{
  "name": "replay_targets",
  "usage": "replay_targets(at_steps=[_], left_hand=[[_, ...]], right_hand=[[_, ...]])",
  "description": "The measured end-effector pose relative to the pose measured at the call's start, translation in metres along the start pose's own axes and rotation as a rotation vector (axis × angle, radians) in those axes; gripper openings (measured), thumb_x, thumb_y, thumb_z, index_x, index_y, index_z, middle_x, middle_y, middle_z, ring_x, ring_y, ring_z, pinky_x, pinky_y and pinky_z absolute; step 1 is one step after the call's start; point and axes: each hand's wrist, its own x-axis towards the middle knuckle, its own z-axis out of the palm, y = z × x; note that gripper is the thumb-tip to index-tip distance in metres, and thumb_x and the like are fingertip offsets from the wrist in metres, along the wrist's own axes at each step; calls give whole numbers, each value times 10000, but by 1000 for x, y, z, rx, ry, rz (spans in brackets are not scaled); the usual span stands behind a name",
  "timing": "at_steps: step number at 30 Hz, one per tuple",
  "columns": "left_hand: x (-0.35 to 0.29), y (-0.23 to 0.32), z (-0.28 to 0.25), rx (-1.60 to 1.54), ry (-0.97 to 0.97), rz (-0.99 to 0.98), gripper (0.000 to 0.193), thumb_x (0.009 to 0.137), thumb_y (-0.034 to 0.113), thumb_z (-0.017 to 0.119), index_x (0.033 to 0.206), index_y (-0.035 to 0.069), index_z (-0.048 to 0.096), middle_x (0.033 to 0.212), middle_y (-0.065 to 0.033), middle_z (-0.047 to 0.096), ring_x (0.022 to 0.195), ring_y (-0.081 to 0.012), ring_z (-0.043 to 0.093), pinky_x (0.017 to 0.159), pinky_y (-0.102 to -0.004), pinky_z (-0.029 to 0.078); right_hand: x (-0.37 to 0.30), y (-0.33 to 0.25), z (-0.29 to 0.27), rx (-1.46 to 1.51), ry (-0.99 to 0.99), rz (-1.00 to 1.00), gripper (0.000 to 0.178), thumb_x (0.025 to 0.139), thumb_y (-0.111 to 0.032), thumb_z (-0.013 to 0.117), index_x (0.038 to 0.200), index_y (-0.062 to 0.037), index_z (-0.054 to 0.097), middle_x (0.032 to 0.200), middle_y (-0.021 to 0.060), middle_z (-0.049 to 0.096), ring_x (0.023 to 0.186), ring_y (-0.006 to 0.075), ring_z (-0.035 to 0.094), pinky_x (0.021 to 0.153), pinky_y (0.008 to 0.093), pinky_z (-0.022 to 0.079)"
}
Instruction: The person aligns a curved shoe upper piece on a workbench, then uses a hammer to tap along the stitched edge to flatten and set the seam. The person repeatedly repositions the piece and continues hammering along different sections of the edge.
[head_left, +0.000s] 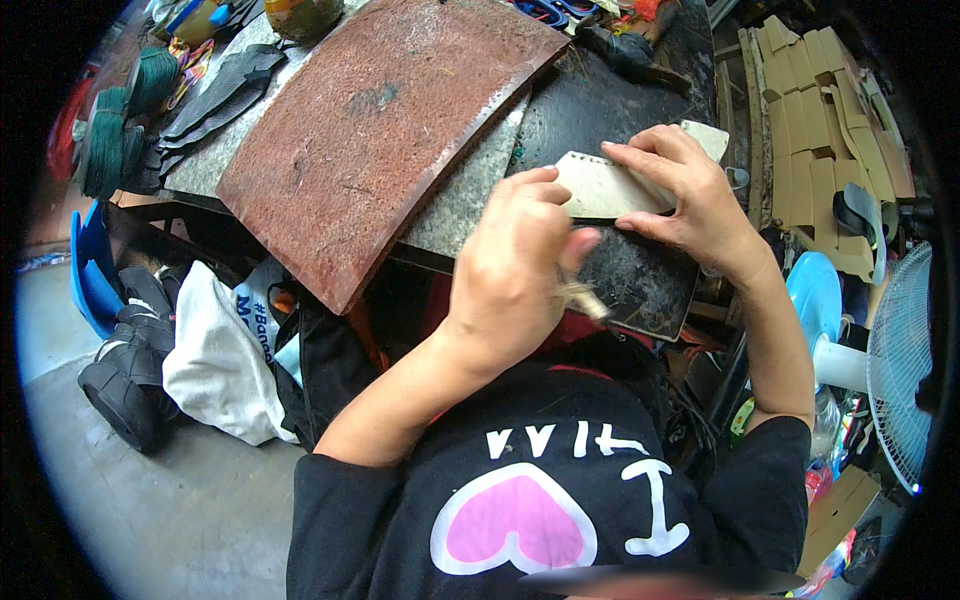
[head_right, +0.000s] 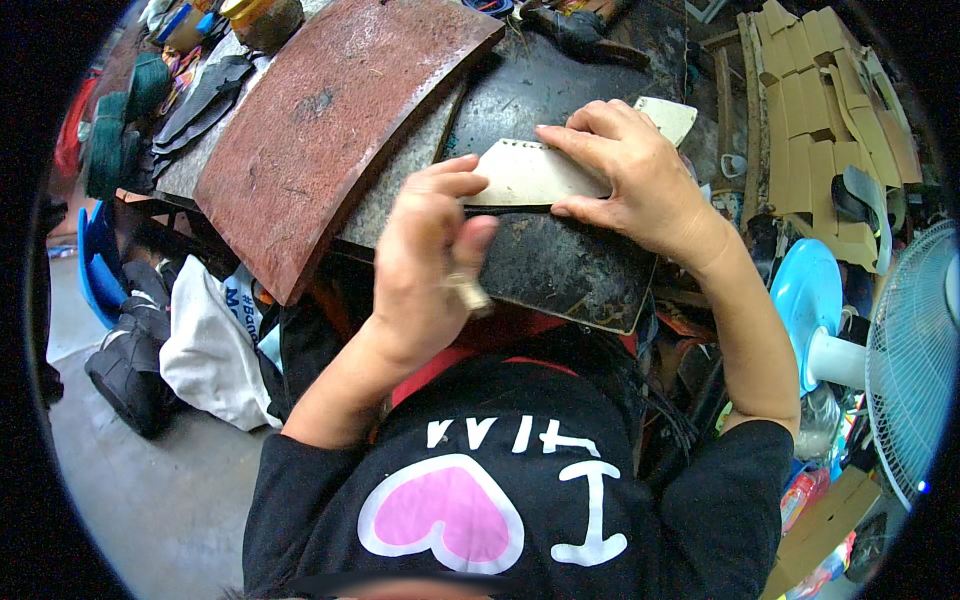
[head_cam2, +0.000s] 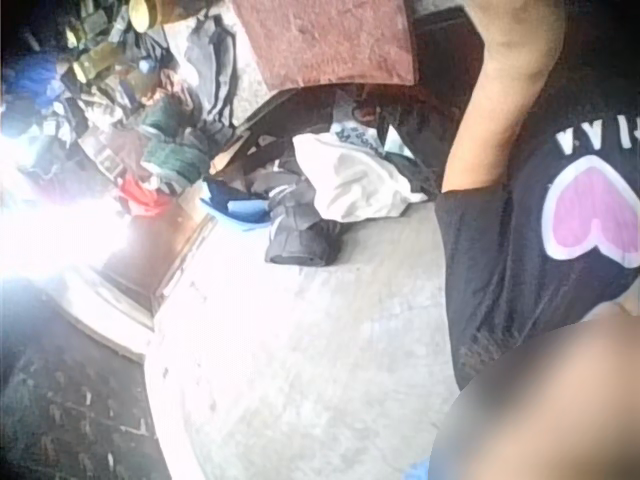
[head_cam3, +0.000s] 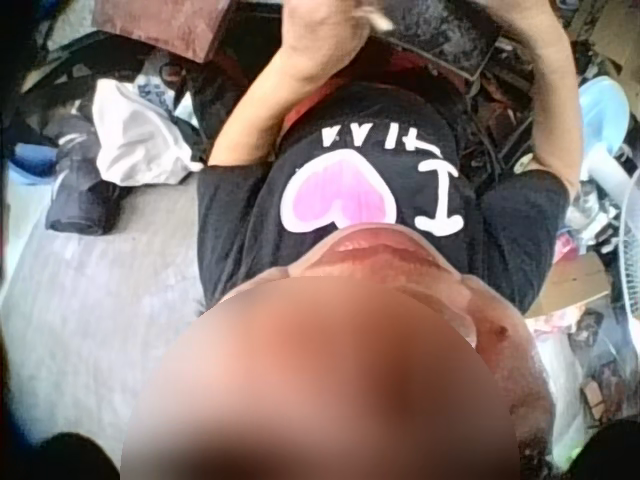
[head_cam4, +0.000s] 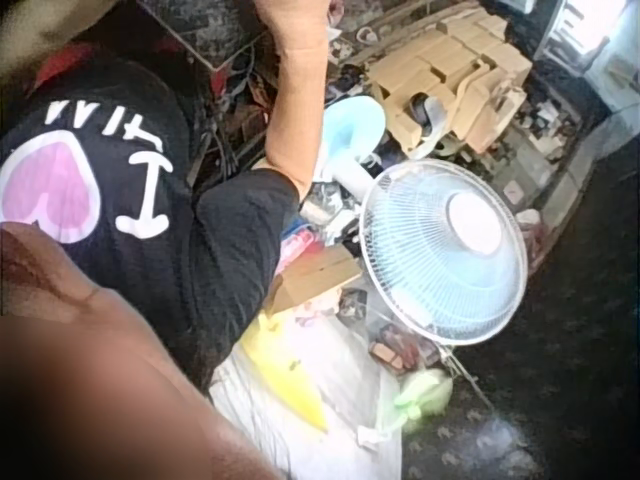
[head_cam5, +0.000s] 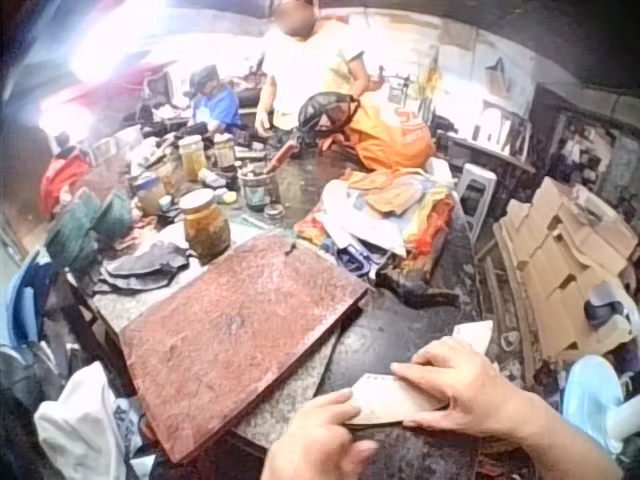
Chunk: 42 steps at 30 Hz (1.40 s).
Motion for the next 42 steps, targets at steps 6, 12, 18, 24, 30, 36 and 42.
replay_targets(at_steps=[6,12,18,24,30,36,42], left_hand=[[-6,16,-30,132,-3,-209,254,844,70,749,954,47,521,778,-102,565,696,-312,590,586,-415,482],[-16,16,-18,605,-253,94,260,743,148,630,988,60,641,856,-44,528,759,-203,523,606,-304,446],[-22,12,-17,588,-243,111,166,733,171,627,874,85,616,757,-22,473,688,-175,503,570,-300,414],[-25,9,-17,545,-196,81,134,717,155,648,829,86,622,717,-17,460,652,-170,505,542,-289,409],[-26,9,-18,558,-210,84,131,710,127,681,826,75,649,712,-15,479,655,-167,521,528,-290,412],[-25,8,-19,562,-213,98,111,717,102,691,818,74,654,703,-10,480,648,-165,523,524,-283,414],[-26,7,-20,533,-211,94,97,727,98,705,808,80,654,700,-9,480,645,-165,521,521,-284,413]], right_hand=[[-8,9,-5,174,-46,-18,656,642,-205,873,1249,-62,669,1096,130,595,1044,307,588,923,390,492],[-9,8,-6,194,-72,25,617,657,-198,855,1233,-67,679,1122,126,587,1064,302,582,948,373,480],[-9,13,-8,226,-135,20,607,701,-297,812,1253,-79,687,1168,122,584,1119,294,564,1005,386,447],[-11,14,-6,229,-144,24,631,695,-324,821,1268,-96,689,1183,114,587,1152,289,543,1029,397,432],[-12,17,-10,246,-168,55,630,704,-324,828,1276,-100,689,1176,97,586,1144,264,550,1026,369,430],[-13,26,-13,487,-159,43,626,711,-296,812,1257,-29,665,1175,77,574,1145,214,563,1024,335,427],[-13,25,-11,664,-89,121,631,718,-323,792,1243,-4,650,1175,88,582,1150,214,564,1021,338,434]])
